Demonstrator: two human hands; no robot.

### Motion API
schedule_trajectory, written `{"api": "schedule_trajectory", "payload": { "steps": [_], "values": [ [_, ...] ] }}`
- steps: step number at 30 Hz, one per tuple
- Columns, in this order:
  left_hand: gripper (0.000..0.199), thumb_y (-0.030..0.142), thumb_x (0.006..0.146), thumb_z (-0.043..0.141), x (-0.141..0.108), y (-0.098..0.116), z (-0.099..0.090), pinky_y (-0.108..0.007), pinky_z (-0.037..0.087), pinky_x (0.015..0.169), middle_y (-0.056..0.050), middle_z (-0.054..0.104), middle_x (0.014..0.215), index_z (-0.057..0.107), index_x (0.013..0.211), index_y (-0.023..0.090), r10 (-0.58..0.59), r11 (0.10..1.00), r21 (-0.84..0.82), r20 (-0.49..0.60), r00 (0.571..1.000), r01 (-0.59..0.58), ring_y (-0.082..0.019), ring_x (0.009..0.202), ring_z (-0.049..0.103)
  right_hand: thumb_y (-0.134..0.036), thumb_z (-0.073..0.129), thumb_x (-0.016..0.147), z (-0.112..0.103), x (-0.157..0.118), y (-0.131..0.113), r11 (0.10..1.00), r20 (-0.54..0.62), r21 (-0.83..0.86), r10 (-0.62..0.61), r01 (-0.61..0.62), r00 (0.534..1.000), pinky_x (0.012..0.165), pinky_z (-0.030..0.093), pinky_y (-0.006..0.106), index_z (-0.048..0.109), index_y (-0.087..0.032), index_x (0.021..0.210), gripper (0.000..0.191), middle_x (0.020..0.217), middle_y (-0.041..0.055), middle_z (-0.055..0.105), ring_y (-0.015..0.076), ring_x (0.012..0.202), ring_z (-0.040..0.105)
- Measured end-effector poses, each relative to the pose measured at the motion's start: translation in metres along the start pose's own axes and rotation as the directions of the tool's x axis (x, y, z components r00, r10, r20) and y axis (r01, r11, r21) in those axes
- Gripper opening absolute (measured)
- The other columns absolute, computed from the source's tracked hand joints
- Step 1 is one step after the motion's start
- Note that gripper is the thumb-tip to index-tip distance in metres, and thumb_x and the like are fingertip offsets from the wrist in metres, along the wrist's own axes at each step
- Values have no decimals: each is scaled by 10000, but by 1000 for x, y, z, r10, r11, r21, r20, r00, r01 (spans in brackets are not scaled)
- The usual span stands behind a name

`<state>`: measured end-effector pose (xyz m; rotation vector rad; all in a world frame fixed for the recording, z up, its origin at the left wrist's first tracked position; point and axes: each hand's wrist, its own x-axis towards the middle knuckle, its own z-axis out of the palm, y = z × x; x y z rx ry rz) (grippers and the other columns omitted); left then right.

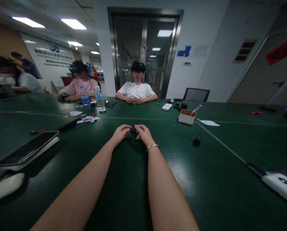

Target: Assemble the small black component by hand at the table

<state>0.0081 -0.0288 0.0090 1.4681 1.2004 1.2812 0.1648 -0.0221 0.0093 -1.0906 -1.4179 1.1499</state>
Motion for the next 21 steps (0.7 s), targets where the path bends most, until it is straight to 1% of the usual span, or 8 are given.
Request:
{"api": "schedule_trajectory", "payload": {
  "steps": [3,6,8,11,14,16,19,21],
  "values": [
    [184,190,774,523,0,1,0,-203,427,574,-25,621,745,636,914,150,3,1000,-9,-1,1000,-3,-100,647,551,-294,549,836,-1,1,1,1000,27,-8,4,-4,1000,350,349,148,588,-144,914,174,540,-26,587,50,340,469],
    [170,182,774,529,0,1,0,-214,438,598,-25,625,752,636,901,147,2,1000,-24,-2,1000,-2,-100,645,555,-195,605,771,-1,1,1,999,23,27,-20,19,1000,390,397,149,591,-163,954,186,646,-27,625,52,392,527],
    [165,183,775,534,0,0,-1,-221,444,613,-27,631,760,637,900,148,5,1000,-24,-1,1000,-6,-102,650,559,-224,603,780,-1,1,1,1000,4,28,-8,8,1000,388,399,155,588,-160,954,187,658,-21,625,56,394,537],
    [167,184,781,536,0,0,-1,-229,451,627,-33,636,778,637,909,149,22,1000,-15,8,1000,-21,-106,665,565,-272,577,807,-1,1,2,1000,4,0,-1,1,1000,366,372,157,585,-145,955,195,597,-24,603,51,351,490],
    [173,183,785,533,0,-1,-2,-236,457,635,-36,637,776,638,917,148,23,1000,-7,5,1000,-23,-111,668,567,-192,632,737,-2,0,2,999,23,29,-35,34,999,398,409,157,569,-171,1030,300,751,-7,649,43,396,521],
    [174,187,783,538,1,-2,-2,-241,460,639,-36,637,770,639,919,150,19,1000,-6,0,1000,-19,-113,667,569,-200,653,721,-2,0,2,998,5,44,-34,34,999,412,429,162,556,-182,1058,351,821,5,652,50,431,552],
    [173,187,787,539,1,-2,-1,-241,461,642,-36,637,769,639,923,149,19,1000,-8,2,1000,-19,-113,668,569,-302,582,806,-2,0,2,1000,-3,1,9,-9,1000,376,393,162,575,-146,1007,254,676,8,625,56,380,512],
    [178,185,795,529,2,-2,-1,-235,457,632,-35,635,767,638,932,148,16,1000,-6,6,1000,-16,-111,667,568,-276,567,813,-2,1,2,1000,12,-5,11,-11,1000,374,387,158,583,-141,1014,243,688,17,635,49,371,503]
  ]
}}
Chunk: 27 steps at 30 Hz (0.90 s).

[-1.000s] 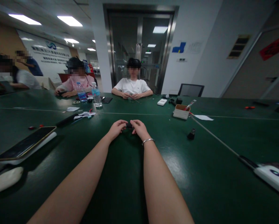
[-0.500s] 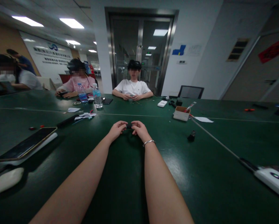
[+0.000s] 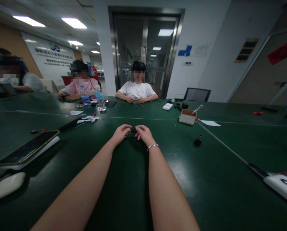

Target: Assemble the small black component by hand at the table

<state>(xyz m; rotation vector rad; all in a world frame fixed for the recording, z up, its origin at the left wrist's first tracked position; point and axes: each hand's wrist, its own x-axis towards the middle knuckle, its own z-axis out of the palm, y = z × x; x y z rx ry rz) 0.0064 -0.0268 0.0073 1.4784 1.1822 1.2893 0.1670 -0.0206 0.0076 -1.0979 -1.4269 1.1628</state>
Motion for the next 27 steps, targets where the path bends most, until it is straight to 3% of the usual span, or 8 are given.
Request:
{"api": "schedule_trajectory", "payload": {
  "steps": [4,8,12,17,21,25,27],
  "values": [
    [181,172,806,516,0,-1,0,-221,449,623,-32,635,766,636,938,145,-7,1000,-3,2,1000,7,-104,666,566,-222,609,762,-1,0,0,997,-13,73,-17,18,1000,419,439,154,565,-181,1096,339,915,49,664,62,475,599],
    [167,155,801,523,1,-2,0,-218,452,634,-25,635,757,637,922,145,8,1000,-18,2,1000,-8,-99,660,566,-248,568,795,0,-1,-1,998,-15,66,20,-19,1000,401,435,161,593,-135,991,228,743,34,663,50,387,532],
    [164,149,806,521,2,-2,0,-219,454,634,-22,630,738,639,920,141,3,1000,-9,4,1000,-3,-97,647,560,-125,577,716,0,-1,-1,995,9,96,-18,17,1000,407,442,162,572,-179,1063,352,875,22,672,41,406,545],
    [162,153,807,529,0,0,0,-220,456,636,-32,640,774,639,925,142,-1,1000,-2,11,1000,1,-96,653,561,-213,585,754,-1,1,1,1000,-51,22,-15,16,999,357,383,158,603,-143,1011,267,753,16,643,29,349,477],
    [168,153,807,530,0,1,0,-215,453,629,-36,643,792,636,937,141,-12,1000,4,11,1000,12,-97,662,565,-131,580,719,-1,1,2,998,-20,47,-41,42,999,398,428,162,584,-189,1097,382,940,42,658,35,412,541],
    [168,166,811,528,-1,1,0,-209,450,621,-40,646,798,638,936,141,-9,1000,15,3,1000,9,-100,673,569,-250,569,797,-1,1,2,1000,-23,20,0,1,1000,380,416,167,599,-138,1023,254,793,43,654,50,383,533],
    [169,166,807,529,-1,0,0,-207,446,608,-39,645,795,638,935,144,-17,1000,17,-3,1000,17,-102,671,569,-221,588,785,-1,1,2,1000,5,15,-27,27,1000,391,422,163,602,-148,1032,258,853,52,668,43,391,538]
  ]
}}
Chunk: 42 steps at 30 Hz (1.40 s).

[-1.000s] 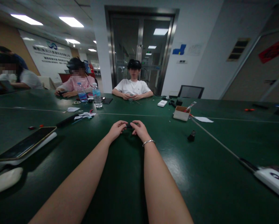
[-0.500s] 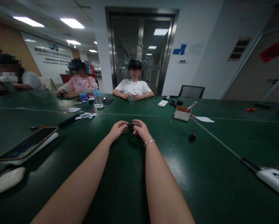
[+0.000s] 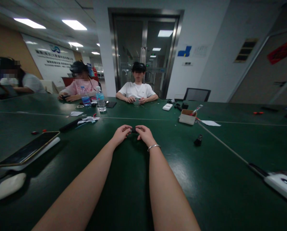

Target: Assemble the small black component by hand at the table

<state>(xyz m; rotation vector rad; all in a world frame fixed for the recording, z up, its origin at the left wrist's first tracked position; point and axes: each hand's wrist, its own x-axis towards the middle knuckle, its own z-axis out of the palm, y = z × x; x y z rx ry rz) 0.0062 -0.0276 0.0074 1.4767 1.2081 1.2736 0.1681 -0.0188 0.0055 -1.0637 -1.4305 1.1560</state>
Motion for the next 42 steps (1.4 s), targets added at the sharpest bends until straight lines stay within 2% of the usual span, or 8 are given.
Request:
{"api": "schedule_trajectory", "payload": {
  "steps": [3,7,11,16,20,25,30,42],
  "values": [
    [175,176,806,528,1,-2,0,-205,440,590,-39,645,796,636,942,146,10,1000,-3,1,1000,-10,-106,674,573,-187,606,771,0,0,0,1000,15,22,-16,16,1000,424,444,158,595,-182,1094,323,960,62,674,58,470,599],
    [165,178,801,529,3,-5,0,-209,448,596,-39,649,790,634,924,144,23,999,-22,-4,1000,-23,-102,664,576,-238,583,811,1,-1,-2,1000,4,-18,22,-22,1000,378,399,161,614,-145,1065,272,804,53,686,43,376,514],
    [166,175,794,534,3,-6,1,-207,447,584,-36,648,766,636,922,146,28,999,-34,-9,1000,-29,-101,648,574,-134,638,715,2,-2,-4,1000,7,-4,-14,14,1000,417,430,166,574,-194,1148,442,987,56,666,40,436,553],
    [177,187,808,522,3,-6,0,-198,438,580,-36,644,786,631,942,150,30,999,-14,9,1000,-30,-100,666,571,-243,572,786,0,-1,-2,1000,-32,-13,2,-2,999,367,363,166,598,-138,1035,271,689,7,629,38,352,455],
    [177,184,806,523,3,-6,0,-201,446,601,-34,642,787,631,942,151,20,1000,-16,5,1000,-20,-98,669,568,-138,554,710,0,-1,-2,998,-34,57,-24,26,999,401,414,176,572,-167,1021,312,837,10,638,35,386,498],
    [177,182,810,520,3,-5,1,-205,450,610,-43,643,806,629,944,143,18,1000,-13,8,1000,-18,-96,672,568,-230,571,759,1,-1,-3,1000,-60,-16,3,-4,998,377,382,179,590,-149,942,201,658,-10,605,54,357,480],
    [183,195,810,520,3,-5,0,-198,438,590,-40,644,811,631,949,152,13,1000,5,13,1000,-13,-98,667,564,-145,565,719,1,-3,-5,1000,-36,22,-10,11,999,408,418,170,570,-195,1048,333,839,1,641,43,409,531],
    [199,222,795,513,1,-1,0,-194,386,527,-21,606,725,645,918,139,15,1000,12,-6,1000,-14,-82,568,493,-260,569,792,0,-2,-4,1000,-18,-10,25,-25,1000,388,379,167,615,-138,959,212,624,-7,619,57,373,491]
  ]
}}
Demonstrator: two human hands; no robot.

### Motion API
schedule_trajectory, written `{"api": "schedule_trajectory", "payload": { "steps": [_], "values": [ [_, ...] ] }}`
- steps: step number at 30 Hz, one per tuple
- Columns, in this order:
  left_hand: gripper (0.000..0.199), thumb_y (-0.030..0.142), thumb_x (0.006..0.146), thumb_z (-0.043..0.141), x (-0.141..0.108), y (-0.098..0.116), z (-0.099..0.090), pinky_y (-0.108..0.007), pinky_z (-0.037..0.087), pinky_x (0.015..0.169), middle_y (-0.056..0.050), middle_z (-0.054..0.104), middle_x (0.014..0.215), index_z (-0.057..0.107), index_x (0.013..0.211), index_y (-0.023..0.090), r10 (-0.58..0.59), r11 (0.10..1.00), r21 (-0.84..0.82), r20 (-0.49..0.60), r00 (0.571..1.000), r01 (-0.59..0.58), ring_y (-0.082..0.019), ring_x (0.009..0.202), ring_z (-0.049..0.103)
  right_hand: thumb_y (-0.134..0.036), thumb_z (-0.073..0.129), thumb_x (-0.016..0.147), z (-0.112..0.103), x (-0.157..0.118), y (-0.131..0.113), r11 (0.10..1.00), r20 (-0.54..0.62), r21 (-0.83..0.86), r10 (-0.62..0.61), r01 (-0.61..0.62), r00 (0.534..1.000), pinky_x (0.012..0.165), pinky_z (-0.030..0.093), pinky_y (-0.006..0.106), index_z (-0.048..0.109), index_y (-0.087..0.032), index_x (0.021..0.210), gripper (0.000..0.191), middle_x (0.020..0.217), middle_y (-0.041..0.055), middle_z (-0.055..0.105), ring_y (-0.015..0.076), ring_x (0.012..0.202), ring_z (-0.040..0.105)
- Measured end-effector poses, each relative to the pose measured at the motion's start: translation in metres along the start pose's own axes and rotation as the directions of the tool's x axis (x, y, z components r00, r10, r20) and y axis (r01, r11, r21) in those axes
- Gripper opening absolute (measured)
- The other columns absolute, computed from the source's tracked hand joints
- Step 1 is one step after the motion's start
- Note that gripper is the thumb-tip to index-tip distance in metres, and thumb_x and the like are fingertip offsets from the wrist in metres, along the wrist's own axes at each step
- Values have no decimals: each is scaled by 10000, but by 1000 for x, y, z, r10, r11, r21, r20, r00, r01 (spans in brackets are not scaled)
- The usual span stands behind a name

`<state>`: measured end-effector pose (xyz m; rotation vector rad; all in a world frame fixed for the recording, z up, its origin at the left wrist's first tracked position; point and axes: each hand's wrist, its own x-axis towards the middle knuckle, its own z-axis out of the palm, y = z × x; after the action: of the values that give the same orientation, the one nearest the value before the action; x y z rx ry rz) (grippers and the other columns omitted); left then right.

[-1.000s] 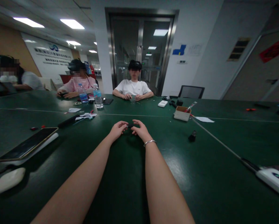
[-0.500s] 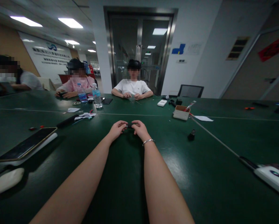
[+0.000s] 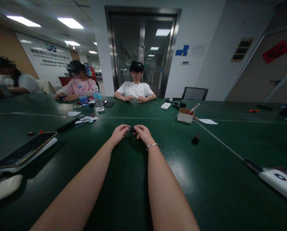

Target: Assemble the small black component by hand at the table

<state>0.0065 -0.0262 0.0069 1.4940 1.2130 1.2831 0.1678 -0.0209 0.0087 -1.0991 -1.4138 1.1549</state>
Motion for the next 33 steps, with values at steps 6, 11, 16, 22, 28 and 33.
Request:
{"api": "schedule_trajectory", "payload": {
  "steps": [6,11,16,22,28,33],
  "values": [
    [265,306,828,474,5,-7,-2,-209,346,496,14,519,543,666,883,132,-13,997,77,63,998,8,-95,497,460,-235,592,778,0,-2,0,1000,35,10,-26,26,999,418,387,152,639,-145,891,151,605,-14,629,49,396,490],
    [410,446,868,398,8,-10,-1,-205,331,469,-7,539,560,667,903,138,-59,996,71,66,996,54,-96,482,454,-244,597,777,-1,-1,2,999,21,31,-30,30,999,424,402,157,643,-147,882,150,603,-13,631,53,404,499],
    [237,267,754,563,5,-6,0,-176,350,480,-25,624,815,646,960,184,-72,997,11,30,997,72,-88,593,506,-229,580,786,-1,0,3,998,-10,63,-7,8,1000,426,416,164,629,-145,850,117,559,-19,615,62,391,503],
    [257,311,809,506,6,-8,-2,-192,340,486,7,542,623,658,940,150,-13,998,62,63,998,10,-87,528,459,-220,580,794,0,-2,0,999,13,51,-11,10,1000,429,417,156,629,-146,851,106,568,-21,615,56,399,509],
    [402,435,870,409,8,-11,-1,-211,318,470,3,523,559,670,901,130,-25,995,100,57,998,19,-94,477,435,-211,579,792,1,-3,-1,998,0,56,-8,8,1000,416,415,151,629,-145,838,95,557,-25,612,55,391,505],
    [238,268,793,519,4,-4,1,-196,341,475,-20,616,790,646,966,165,-78,997,19,31,996,78,-82,549,490,-230,574,795,0,-1,1,997,-15,72,2,-1,1000,420,413,158,625,-150,835,103,548,-24,605,63,390,510]
  ]
}}
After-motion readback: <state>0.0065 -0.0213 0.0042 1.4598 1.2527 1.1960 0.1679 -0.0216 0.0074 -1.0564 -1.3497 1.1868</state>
